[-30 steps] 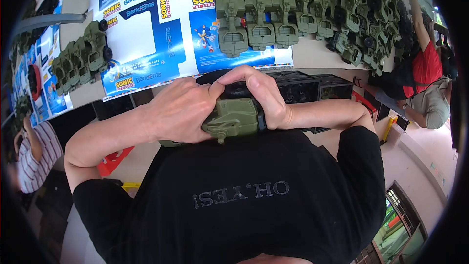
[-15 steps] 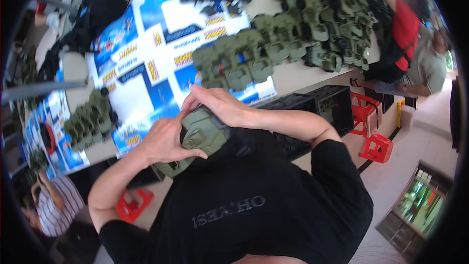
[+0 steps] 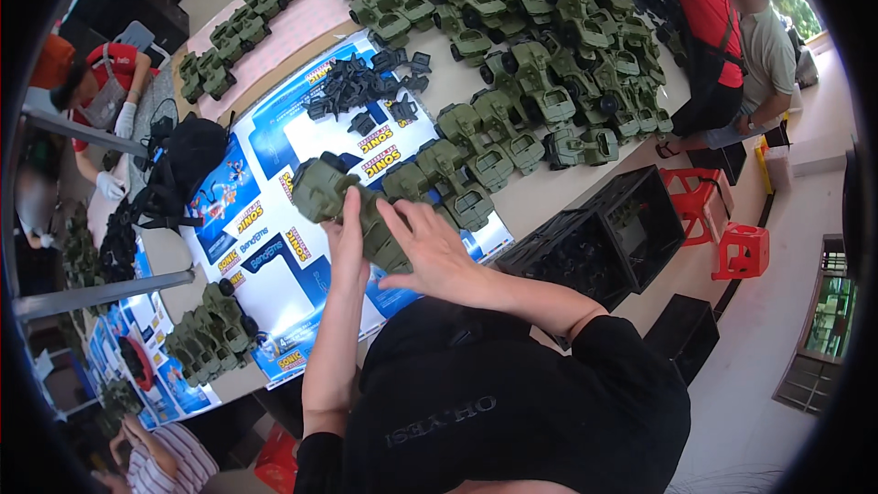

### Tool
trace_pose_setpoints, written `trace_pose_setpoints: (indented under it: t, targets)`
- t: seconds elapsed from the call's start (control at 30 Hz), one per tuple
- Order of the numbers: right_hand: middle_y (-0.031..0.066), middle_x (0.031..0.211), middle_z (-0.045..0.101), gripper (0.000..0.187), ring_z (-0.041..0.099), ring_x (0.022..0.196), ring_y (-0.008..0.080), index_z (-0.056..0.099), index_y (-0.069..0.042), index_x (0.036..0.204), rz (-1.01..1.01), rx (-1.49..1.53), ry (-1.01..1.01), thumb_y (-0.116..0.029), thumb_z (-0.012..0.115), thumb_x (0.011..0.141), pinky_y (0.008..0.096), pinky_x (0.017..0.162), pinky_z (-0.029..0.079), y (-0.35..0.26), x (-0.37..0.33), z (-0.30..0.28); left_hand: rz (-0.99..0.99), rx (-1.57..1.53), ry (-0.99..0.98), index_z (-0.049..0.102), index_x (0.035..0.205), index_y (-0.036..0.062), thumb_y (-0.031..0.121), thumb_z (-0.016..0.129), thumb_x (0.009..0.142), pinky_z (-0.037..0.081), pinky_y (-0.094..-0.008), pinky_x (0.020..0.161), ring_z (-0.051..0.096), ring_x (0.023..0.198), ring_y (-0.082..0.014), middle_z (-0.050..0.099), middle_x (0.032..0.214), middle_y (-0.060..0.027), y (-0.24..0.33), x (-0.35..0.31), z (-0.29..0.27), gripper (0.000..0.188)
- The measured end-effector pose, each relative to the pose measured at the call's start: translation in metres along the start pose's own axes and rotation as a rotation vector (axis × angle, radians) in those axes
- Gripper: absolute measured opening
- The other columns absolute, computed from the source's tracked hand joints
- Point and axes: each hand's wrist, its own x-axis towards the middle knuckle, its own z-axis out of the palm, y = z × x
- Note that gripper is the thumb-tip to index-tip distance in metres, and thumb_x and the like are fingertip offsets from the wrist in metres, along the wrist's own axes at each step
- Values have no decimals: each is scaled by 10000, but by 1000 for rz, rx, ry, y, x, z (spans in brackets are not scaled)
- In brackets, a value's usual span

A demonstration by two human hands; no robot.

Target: The person assembles green plastic toy tanks by attaching black wheels to the tank bodies. They repeatedly pick up a tank body, attach wheels, and place the completed unit on a table alongside other finished tanks.

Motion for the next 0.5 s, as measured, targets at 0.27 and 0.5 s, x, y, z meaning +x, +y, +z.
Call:
trace_pose_setpoints:
  t: [0.27,0.5]
  targets:
    - [262,1198,435,868,445,1092,395,374,28,1327,64,-32,218,-261,783,619,421,933,418,70,46,-22,99,24,-263,173,1408,9,349,643,878,379,-332,962,468,1136,-215,468,1231,-173,12,41,67,786]
    - [265,1114,508,830,494,1048,394,414,31,1299,129,-170,398,-370,761,661,420,921,412,236,196,-50,-10,484,-192,341,1374,5,343,597,906,420,-315,911,530,1081,-184,526,1188,-103,-12,48,36,631]
